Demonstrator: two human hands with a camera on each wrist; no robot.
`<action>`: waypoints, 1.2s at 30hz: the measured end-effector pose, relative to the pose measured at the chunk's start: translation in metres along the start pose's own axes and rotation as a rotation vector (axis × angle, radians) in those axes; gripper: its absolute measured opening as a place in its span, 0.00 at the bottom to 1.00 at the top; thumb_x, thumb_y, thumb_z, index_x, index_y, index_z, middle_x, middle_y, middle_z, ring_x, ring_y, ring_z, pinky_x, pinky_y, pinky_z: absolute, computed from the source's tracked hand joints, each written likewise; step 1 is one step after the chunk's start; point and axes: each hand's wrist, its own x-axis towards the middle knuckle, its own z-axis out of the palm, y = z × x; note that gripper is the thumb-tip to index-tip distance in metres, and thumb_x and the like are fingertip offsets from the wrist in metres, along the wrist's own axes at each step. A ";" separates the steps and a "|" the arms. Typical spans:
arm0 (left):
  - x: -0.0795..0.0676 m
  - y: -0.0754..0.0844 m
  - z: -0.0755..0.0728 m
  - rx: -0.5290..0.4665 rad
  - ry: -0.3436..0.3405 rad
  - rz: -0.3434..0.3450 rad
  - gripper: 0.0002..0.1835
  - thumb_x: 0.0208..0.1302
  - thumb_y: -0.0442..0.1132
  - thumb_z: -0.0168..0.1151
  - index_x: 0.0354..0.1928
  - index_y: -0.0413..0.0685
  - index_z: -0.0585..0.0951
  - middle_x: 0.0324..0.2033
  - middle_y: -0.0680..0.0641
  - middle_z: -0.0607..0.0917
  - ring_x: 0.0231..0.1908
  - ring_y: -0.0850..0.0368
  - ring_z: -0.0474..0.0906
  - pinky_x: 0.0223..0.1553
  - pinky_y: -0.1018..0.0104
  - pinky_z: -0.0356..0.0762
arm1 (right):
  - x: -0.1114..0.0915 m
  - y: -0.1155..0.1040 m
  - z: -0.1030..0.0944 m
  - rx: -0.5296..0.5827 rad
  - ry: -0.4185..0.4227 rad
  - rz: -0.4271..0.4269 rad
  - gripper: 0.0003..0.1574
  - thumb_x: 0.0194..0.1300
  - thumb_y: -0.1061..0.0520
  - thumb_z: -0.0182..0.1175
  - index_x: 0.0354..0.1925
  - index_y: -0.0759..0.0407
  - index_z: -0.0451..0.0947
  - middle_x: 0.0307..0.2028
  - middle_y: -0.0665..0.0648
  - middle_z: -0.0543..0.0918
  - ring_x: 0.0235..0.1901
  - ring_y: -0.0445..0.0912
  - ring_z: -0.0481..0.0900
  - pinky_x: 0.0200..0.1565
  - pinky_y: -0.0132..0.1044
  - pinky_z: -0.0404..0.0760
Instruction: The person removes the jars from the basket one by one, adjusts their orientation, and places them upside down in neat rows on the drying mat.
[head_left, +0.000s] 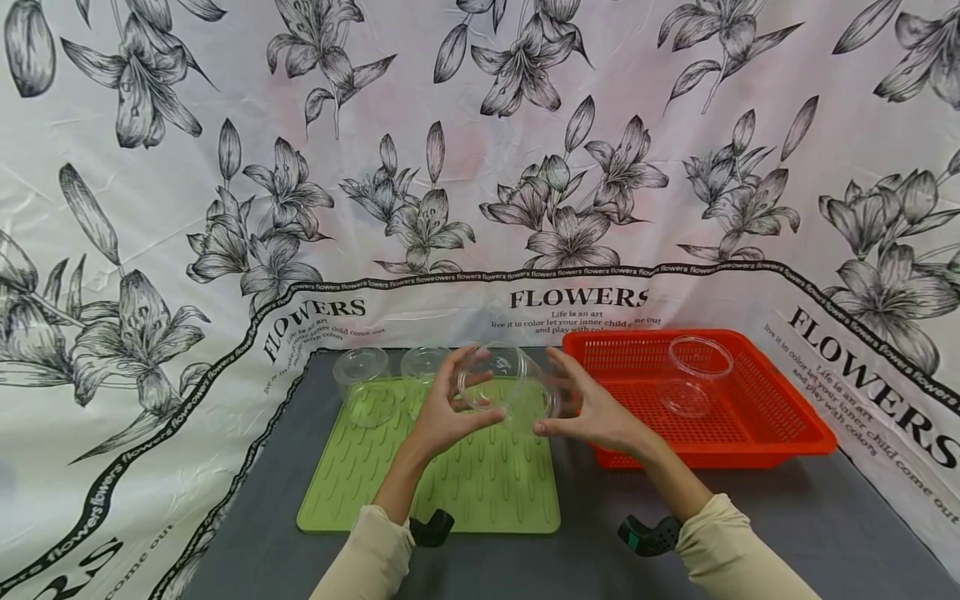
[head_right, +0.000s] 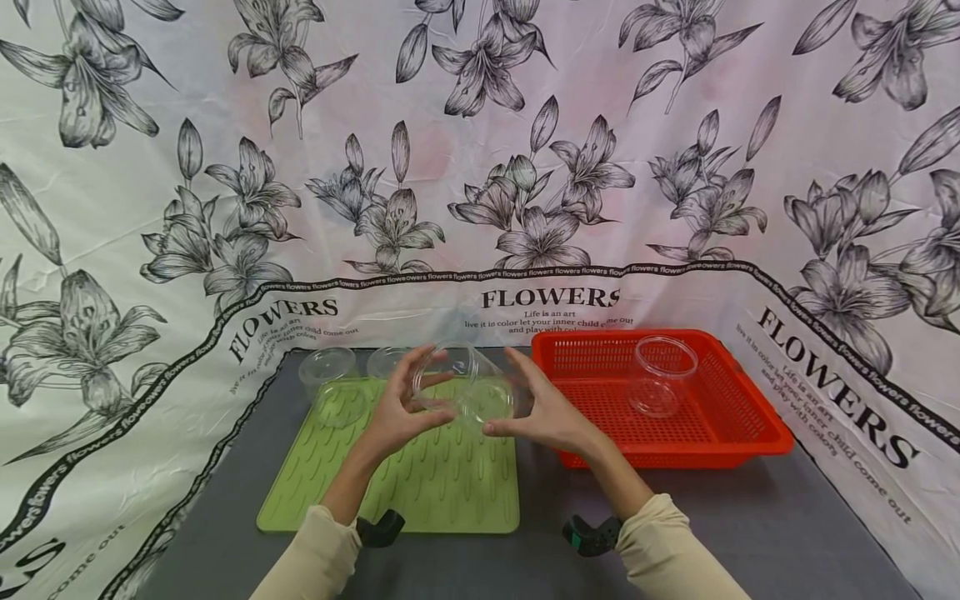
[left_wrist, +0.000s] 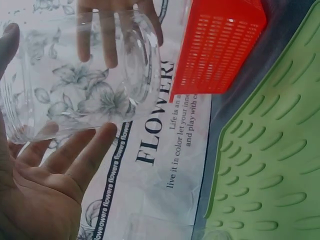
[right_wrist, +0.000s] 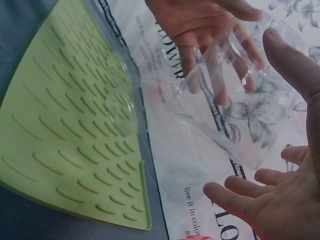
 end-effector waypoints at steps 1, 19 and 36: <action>-0.001 0.000 0.000 -0.014 0.005 0.003 0.51 0.58 0.41 0.78 0.78 0.60 0.57 0.77 0.40 0.63 0.71 0.33 0.67 0.56 0.58 0.85 | 0.000 0.001 0.001 0.011 0.000 0.006 0.69 0.59 0.45 0.75 0.82 0.41 0.40 0.81 0.64 0.47 0.75 0.68 0.59 0.62 0.65 0.76; -0.011 -0.003 0.000 -0.329 0.073 0.083 0.57 0.58 0.46 0.78 0.79 0.43 0.49 0.76 0.34 0.58 0.69 0.43 0.69 0.58 0.47 0.82 | 0.004 0.021 0.030 0.403 -0.003 0.048 0.67 0.65 0.47 0.71 0.82 0.45 0.34 0.80 0.68 0.48 0.74 0.70 0.61 0.64 0.60 0.77; -0.015 -0.003 0.011 -0.535 0.056 0.077 0.52 0.62 0.39 0.74 0.76 0.47 0.47 0.77 0.37 0.55 0.69 0.42 0.73 0.62 0.45 0.79 | 0.009 0.029 0.051 0.622 -0.079 0.018 0.64 0.70 0.34 0.61 0.82 0.56 0.35 0.80 0.71 0.44 0.76 0.73 0.52 0.70 0.63 0.69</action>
